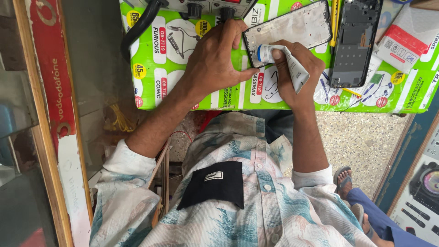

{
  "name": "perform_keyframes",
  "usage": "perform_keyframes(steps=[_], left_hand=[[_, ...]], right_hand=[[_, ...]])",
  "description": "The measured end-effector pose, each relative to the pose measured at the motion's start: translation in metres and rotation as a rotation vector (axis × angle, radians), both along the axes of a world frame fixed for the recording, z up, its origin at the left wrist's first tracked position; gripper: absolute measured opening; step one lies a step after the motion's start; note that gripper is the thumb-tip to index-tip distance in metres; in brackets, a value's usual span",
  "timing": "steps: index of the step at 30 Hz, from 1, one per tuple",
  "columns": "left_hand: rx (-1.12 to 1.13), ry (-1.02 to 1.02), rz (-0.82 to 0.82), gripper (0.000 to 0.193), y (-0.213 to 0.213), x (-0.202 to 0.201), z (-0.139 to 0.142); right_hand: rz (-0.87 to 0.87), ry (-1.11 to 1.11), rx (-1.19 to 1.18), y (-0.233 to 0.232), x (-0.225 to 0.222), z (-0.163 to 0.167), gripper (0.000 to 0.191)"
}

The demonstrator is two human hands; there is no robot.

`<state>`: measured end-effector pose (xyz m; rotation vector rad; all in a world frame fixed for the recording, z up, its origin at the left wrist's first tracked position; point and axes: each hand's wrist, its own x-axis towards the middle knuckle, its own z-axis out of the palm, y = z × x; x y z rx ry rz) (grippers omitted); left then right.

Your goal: The person applies adhesive from a tube onto the back of a smartphone chassis. They then open a new battery package and remove the battery.

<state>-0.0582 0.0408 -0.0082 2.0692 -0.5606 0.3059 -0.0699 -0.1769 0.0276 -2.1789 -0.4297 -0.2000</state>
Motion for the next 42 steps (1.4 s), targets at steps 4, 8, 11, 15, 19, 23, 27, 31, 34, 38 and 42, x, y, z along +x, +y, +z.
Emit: perform_keyframes(steps=[4,8,11,15,19,23,27,31,34,38,42], left_hand=[[-0.009,0.006,0.001,0.083,0.0,-0.001,0.0],[-0.015,0.009,0.0,0.083,0.0,-0.002,0.0],[-0.016,0.004,-0.003,0.083,0.001,-0.001,0.001],[-0.013,0.004,-0.003,0.082,0.001,-0.001,0.001],[0.003,0.006,-0.001,0.08,0.001,-0.001,0.001],[-0.009,-0.003,-0.005,0.082,0.001,-0.001,0.002],[-0.001,0.01,-0.009,0.083,0.002,-0.002,0.002],[0.005,0.0,-0.009,0.085,0.002,-0.002,0.001],[0.002,0.003,-0.015,0.084,0.002,-0.002,0.001],[0.01,0.008,-0.009,0.083,0.003,-0.003,0.001],[0.006,0.011,-0.012,0.084,0.003,-0.002,0.002]], right_hand=[[0.011,0.013,0.056,-0.001,-0.001,-0.001,0.013],[0.007,0.007,0.029,-0.003,-0.003,0.0,0.014],[0.013,-0.012,0.028,-0.003,-0.003,-0.001,0.014],[0.013,-0.007,0.038,-0.004,-0.004,-0.001,0.015],[-0.004,0.025,0.042,-0.007,-0.006,-0.003,0.016],[-0.011,0.029,0.045,-0.009,-0.005,-0.005,0.018],[-0.009,0.01,0.036,-0.011,-0.004,-0.008,0.018],[-0.014,0.028,0.034,-0.012,-0.005,-0.009,0.018],[-0.008,0.023,0.037,-0.013,-0.005,-0.009,0.018],[-0.022,0.028,0.023,-0.014,-0.006,-0.009,0.018],[-0.005,0.048,0.035,-0.014,-0.005,-0.009,0.017]])
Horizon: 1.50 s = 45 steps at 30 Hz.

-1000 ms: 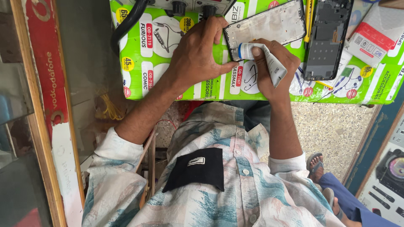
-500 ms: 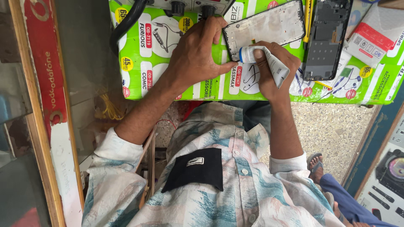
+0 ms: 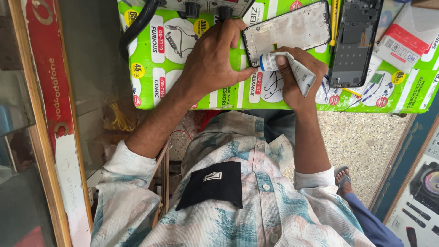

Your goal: The person applies adhesive from a tube onto the back of a smartphone chassis. They then open a new battery package and remove the battery.

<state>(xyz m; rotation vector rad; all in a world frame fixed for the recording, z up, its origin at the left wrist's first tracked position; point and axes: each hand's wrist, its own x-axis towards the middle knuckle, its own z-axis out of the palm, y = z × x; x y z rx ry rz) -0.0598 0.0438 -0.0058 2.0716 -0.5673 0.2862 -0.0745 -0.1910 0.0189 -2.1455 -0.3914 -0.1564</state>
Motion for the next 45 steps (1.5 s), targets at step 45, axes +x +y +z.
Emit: perform_keyframes(steps=[45], left_hand=[[0.03,0.032,-0.067,0.08,0.006,-0.003,0.0]], right_hand=[[0.38,0.114,-0.099,-0.031,0.057,-0.005,0.02]])
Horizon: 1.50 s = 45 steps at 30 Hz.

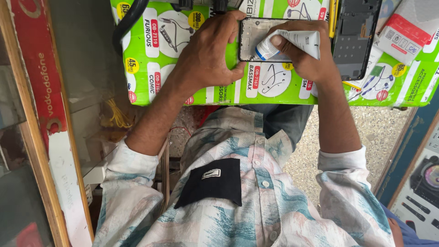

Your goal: The person applies adhesive from a tube onto the back of a smartphone chassis. They then open a new battery package and remove the battery.

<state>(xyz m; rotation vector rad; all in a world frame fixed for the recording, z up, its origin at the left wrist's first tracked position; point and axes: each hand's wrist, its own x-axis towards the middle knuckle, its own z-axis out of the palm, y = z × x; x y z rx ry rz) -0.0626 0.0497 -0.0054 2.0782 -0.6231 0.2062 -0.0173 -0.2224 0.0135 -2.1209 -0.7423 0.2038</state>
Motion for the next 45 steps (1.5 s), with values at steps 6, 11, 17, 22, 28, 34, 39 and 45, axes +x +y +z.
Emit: perform_keyframes(steps=[6,11,17,22,28,34,39,45], left_hand=[[-0.001,-0.016,-0.002,0.079,0.0,0.001,-0.001],[0.004,-0.011,-0.006,0.079,0.0,0.001,-0.002],[0.008,-0.014,0.002,0.08,0.0,0.0,-0.001],[0.013,-0.003,-0.015,0.08,0.001,0.001,-0.003],[0.011,-0.023,-0.006,0.081,0.0,0.0,-0.003],[0.0,-0.014,-0.028,0.079,0.002,0.002,-0.001],[0.001,0.006,-0.054,0.076,0.003,0.002,0.002],[-0.014,-0.08,-0.052,0.08,0.003,0.001,0.003]], right_hand=[[-0.003,0.016,0.015,0.0,0.0,-0.001,0.02],[-0.003,0.025,0.004,0.0,0.001,0.001,0.02],[-0.021,0.043,0.003,0.0,0.0,0.004,0.02],[-0.028,0.075,0.019,-0.003,-0.001,0.004,0.02],[-0.019,0.047,-0.003,-0.007,0.0,0.001,0.021],[-0.007,0.077,-0.014,-0.009,0.001,0.003,0.019],[-0.048,0.164,0.022,-0.007,-0.003,0.0,0.019],[-0.161,0.412,0.419,-0.005,-0.018,-0.005,0.023]])
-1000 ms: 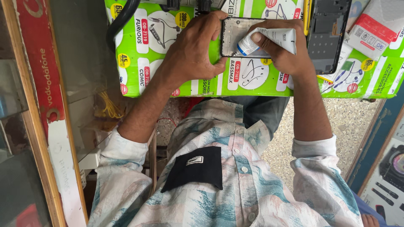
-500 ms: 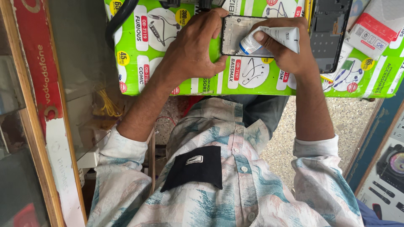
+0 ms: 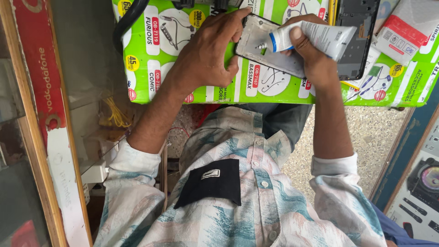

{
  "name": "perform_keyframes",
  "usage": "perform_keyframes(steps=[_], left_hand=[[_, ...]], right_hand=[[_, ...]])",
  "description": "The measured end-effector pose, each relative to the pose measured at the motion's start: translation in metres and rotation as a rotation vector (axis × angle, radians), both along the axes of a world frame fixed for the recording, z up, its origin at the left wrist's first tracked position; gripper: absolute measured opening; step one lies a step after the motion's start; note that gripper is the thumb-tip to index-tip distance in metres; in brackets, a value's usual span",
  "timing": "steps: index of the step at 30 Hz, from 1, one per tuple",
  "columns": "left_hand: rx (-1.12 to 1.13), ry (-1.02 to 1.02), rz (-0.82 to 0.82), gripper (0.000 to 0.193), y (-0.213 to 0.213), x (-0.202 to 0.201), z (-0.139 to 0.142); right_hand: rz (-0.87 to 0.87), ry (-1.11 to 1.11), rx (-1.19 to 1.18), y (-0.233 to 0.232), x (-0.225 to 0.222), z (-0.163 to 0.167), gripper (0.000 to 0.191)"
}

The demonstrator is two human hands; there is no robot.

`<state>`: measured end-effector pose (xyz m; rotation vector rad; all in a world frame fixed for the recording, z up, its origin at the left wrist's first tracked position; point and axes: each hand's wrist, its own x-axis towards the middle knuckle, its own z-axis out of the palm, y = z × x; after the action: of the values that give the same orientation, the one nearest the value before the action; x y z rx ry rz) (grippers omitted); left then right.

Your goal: The person applies adhesive from a tube onto the back of a smartphone chassis. They then open a new battery package and remove the battery.

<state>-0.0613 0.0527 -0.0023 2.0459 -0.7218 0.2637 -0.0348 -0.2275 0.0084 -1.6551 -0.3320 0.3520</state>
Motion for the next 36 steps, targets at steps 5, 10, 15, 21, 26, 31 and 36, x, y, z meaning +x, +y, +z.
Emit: perform_keyframes(steps=[5,10,15,21,26,31,36], left_hand=[[-0.034,0.005,0.067,0.058,-0.005,0.002,-0.009],[-0.097,-0.017,0.103,0.034,-0.009,0.007,-0.018],[-0.117,-0.054,0.149,0.027,-0.007,0.003,-0.016],[0.005,0.008,0.124,0.025,-0.002,0.002,-0.005],[0.056,0.016,0.027,0.04,-0.001,0.002,0.004],[0.188,0.061,-0.026,0.063,0.001,0.0,0.008],[0.149,-0.043,-0.04,0.091,-0.002,0.001,0.008]], right_hand=[[-0.328,0.066,0.312,0.025,-0.021,-0.008,0.024],[-0.599,0.173,0.65,0.033,-0.032,-0.012,0.036],[-0.549,-0.141,0.378,0.003,-0.035,-0.001,0.043],[-0.514,-0.338,-0.196,-0.012,-0.038,-0.003,0.039],[-0.578,-0.236,-0.233,0.008,-0.058,-0.007,0.034],[-0.609,-0.099,-0.094,0.032,-0.085,-0.009,0.035],[-0.663,-0.234,-0.023,0.023,-0.078,-0.023,0.04]])
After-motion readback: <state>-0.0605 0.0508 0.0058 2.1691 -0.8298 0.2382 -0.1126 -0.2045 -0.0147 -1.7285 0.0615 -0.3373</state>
